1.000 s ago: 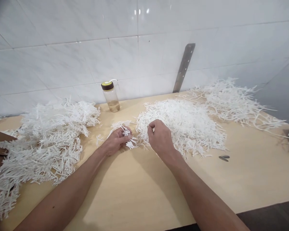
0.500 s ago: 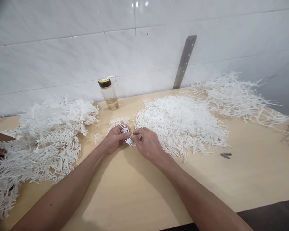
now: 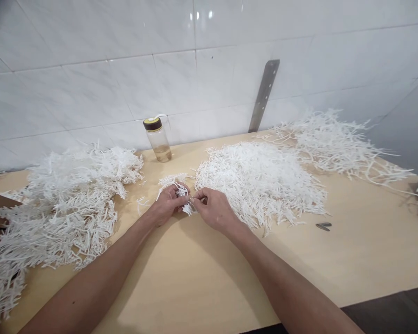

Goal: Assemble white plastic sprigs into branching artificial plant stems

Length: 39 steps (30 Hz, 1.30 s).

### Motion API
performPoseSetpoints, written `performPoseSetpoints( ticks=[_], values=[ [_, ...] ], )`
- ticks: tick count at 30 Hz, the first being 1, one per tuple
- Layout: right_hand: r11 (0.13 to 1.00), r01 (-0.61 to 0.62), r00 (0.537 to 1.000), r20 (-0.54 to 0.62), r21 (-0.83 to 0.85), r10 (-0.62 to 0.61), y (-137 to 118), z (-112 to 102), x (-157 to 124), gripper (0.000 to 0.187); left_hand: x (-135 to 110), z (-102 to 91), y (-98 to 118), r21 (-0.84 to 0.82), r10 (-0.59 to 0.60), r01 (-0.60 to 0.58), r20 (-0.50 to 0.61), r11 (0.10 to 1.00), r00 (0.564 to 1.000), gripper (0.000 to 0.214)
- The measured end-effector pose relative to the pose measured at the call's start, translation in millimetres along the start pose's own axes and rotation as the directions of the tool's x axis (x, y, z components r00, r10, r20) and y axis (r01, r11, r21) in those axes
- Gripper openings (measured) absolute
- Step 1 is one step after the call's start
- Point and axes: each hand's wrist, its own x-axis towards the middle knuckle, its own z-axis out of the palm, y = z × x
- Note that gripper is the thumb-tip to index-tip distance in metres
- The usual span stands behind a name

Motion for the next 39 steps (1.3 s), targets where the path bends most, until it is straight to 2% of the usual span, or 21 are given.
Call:
performPoseSetpoints(
  ticks=[4,9,11,19,23,31,34,39],
  values=[
    [0.999,-0.020,0.999,0.029,0.037,0.019,-2,-2,0,0.021,-2,0.5,0,0.020,0.025,-0.025,0.015,0.999,1.000,0.034],
    [0.975,-0.129,0.981,0.166,0.183,0.098,1,-4,0,0.025,-4,1.1,3,0.031,-0.001,0.001,0.000,1.000,1.000,0.035],
    [0.971,-0.133,0.979,0.179,0.198,0.097,2,-5,1,0.025,-3,0.6,3,0.014,-0.010,0.010,0.002,1.000,1.000,0.037],
    [0.997,-0.034,0.998,0.050,0.074,0.030,-4,-1,1,0.019,-1,-1.1,-2,0.015,0.012,-0.012,0.001,1.000,1.000,0.036],
    [0.997,-0.053,0.998,0.035,0.062,0.051,-3,1,0,0.021,-2,0.7,0,0.018,0.010,-0.010,-0.026,1.000,1.000,0.038],
    [1.000,0.010,1.000,-0.021,-0.011,-0.010,0,6,1,0.014,-4,9.6,1,0.040,0.022,-0.018,-0.108,0.999,0.994,0.035],
    [0.998,0.015,0.999,-0.035,-0.061,-0.018,2,8,1,0.012,-5,12.7,-2,0.118,0.071,-0.055,-0.133,0.992,0.989,0.027],
    [0.989,0.004,0.997,-0.076,-0.148,-0.016,1,10,-1,0.012,-9,20.0,0,0.370,0.221,-0.136,-0.198,0.919,0.955,0.011]
  ],
)
